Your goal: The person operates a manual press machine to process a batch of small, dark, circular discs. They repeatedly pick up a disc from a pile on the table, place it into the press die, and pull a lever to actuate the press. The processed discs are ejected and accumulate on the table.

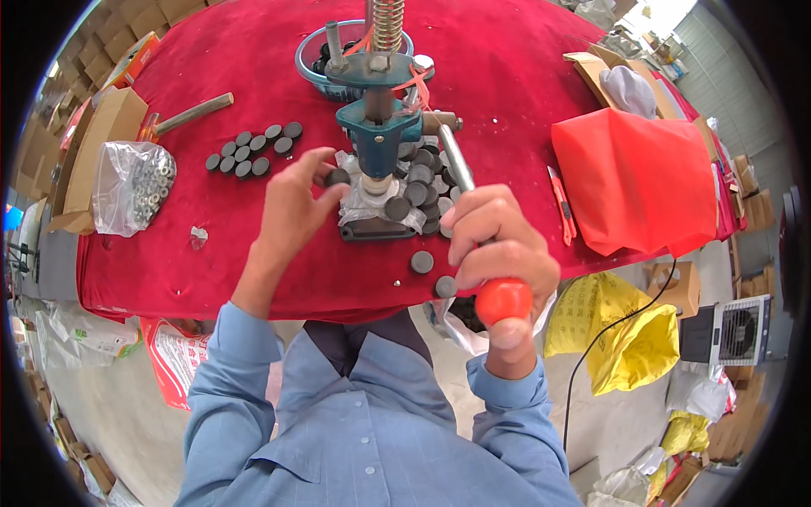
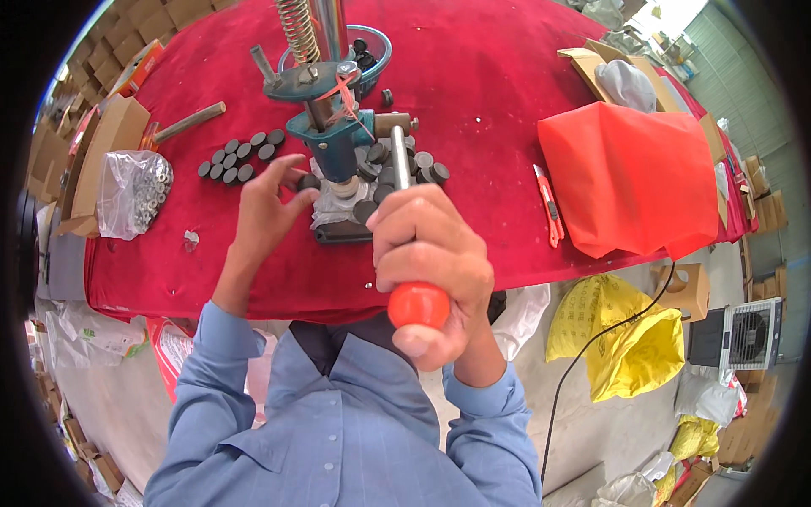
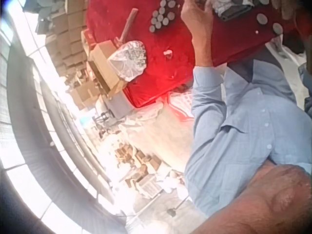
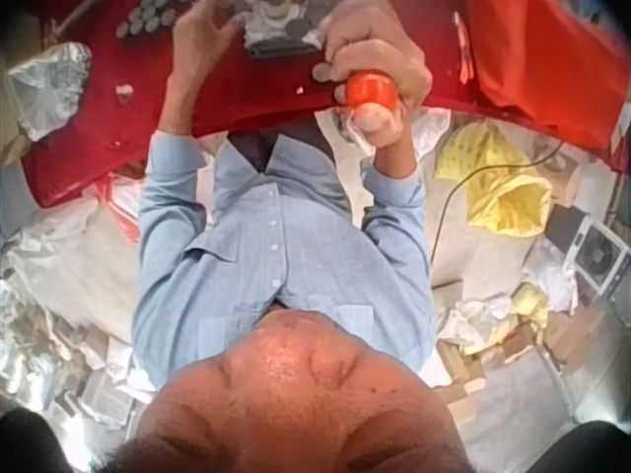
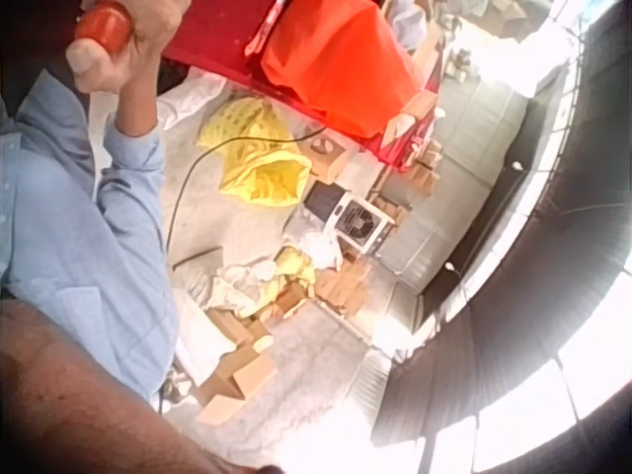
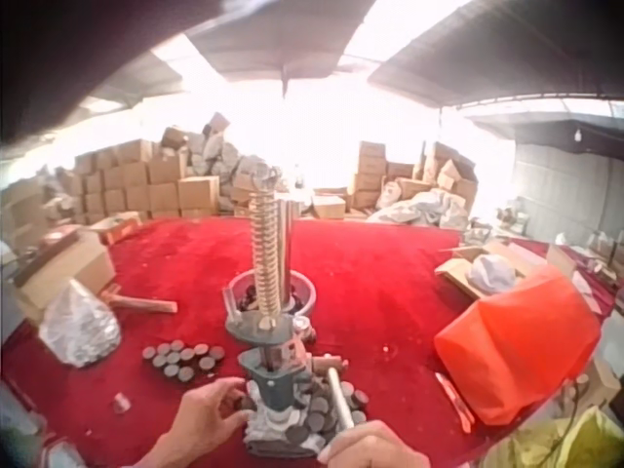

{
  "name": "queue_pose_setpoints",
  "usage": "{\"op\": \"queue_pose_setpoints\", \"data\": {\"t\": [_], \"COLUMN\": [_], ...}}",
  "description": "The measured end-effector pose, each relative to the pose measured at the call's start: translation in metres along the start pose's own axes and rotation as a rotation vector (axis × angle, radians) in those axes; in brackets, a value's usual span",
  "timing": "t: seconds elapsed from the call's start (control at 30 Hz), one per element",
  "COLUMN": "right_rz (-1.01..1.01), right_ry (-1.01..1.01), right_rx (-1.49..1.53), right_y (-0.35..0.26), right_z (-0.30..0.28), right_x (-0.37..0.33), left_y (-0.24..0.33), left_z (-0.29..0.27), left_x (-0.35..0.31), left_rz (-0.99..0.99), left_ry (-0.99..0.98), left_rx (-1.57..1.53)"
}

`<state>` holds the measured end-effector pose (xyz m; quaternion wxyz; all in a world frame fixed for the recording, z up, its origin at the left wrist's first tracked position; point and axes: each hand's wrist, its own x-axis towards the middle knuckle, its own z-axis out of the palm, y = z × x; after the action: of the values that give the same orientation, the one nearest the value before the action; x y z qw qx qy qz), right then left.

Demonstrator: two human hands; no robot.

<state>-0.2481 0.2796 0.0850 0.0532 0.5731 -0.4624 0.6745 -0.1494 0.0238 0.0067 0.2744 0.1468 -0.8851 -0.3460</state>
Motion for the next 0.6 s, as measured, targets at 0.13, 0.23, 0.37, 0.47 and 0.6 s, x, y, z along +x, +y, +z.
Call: {"op": "queue_pose_setpoints", "data": {"t": [0.13,0.23,0.37,0.47,0.6], "right_rz": [0.088,0.235,0.286,0.238,0.136], "right_ry": [0.011,0.036,0.035,0.073,0.083], "right_rx": [0.119,0.185,0.228,0.215,0.147], "right_y": [-0.004,-0.011,-0.012,-0.010,-0.011], "right_z": [-0.005,-0.008,-0.011,-0.006,0.001], "right_x": [0.033,0.060,0.074,0.063,0.039], "left_y": [0.011,0.013,0.013,0.017,0.019], "left_z": [0.021,0.039,0.049,0.047,0.030], "left_x": [-0.012,-0.009,-0.005,-0.005,-0.006], "left_rz": [0.087,0.080,0.122,0.101,0.109], "left_ry": [0.029,0.042,0.097,0.090,0.106], "left_rx": [0.089,0.014,0.096,0.054,0.024]}}
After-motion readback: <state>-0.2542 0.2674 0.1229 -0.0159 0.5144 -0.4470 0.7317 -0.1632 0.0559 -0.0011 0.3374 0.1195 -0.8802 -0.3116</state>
